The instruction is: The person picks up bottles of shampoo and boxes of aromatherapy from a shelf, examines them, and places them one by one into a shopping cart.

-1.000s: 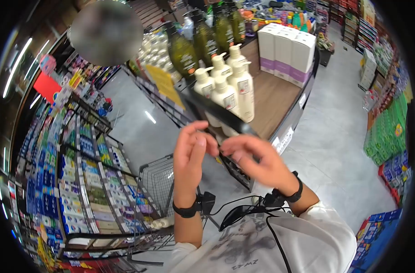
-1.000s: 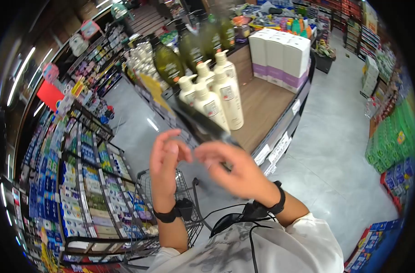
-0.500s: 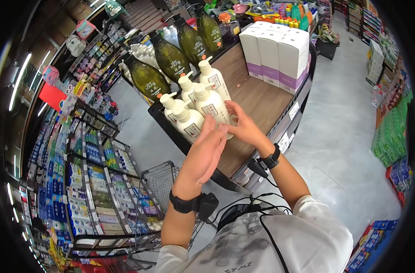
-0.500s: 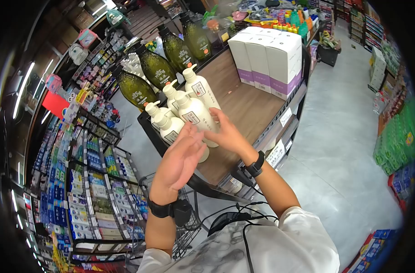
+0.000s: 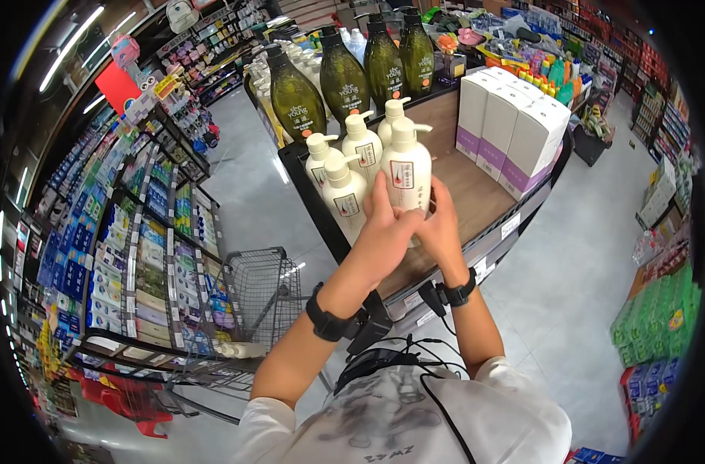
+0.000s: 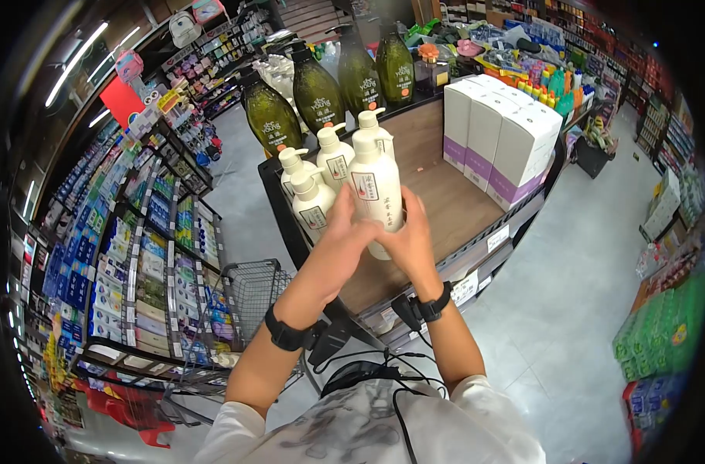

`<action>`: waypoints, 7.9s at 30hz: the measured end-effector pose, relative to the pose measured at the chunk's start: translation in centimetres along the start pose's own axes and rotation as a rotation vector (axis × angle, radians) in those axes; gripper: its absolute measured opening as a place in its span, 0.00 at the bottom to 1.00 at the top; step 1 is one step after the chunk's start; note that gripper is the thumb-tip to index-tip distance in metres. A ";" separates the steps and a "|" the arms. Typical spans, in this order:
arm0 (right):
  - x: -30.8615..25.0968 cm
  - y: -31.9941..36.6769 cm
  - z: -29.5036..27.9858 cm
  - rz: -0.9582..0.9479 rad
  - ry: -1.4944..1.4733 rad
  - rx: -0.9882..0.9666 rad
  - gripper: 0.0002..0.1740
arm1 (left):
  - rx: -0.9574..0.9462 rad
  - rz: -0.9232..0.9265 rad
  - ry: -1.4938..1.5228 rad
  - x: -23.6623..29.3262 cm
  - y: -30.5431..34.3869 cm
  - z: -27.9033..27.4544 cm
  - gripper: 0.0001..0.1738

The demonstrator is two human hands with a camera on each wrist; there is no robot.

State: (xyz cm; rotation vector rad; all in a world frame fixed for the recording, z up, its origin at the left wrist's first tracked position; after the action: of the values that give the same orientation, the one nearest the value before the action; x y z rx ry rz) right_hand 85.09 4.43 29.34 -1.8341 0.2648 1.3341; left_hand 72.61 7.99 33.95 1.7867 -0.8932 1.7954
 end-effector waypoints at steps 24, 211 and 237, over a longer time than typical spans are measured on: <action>-17.6 18.8 16.6 0.063 -0.374 -0.897 0.60 | 0.269 0.528 -0.039 11.0 23.1 -16.5 0.63; -13.1 29.1 37.1 0.361 -0.686 -1.247 0.42 | 0.713 0.307 -0.090 -2.2 37.2 -31.0 0.50; 7.5 43.6 68.8 0.124 -0.211 -2.248 0.48 | 1.350 -0.531 0.207 -30.6 44.1 -49.4 0.47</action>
State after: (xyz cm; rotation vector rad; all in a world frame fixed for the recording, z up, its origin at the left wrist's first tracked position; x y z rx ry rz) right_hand 14.89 28.59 -4.92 -3.0615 -2.0819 1.9452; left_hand 8.45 16.77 0.45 2.0609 1.0943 2.2298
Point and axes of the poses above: each hand's wrist, its own y-axis away from the middle knuckle, its own z-axis out of the palm, x = y × z, the point moved 10 cm from there along -y, towards the middle knuckle
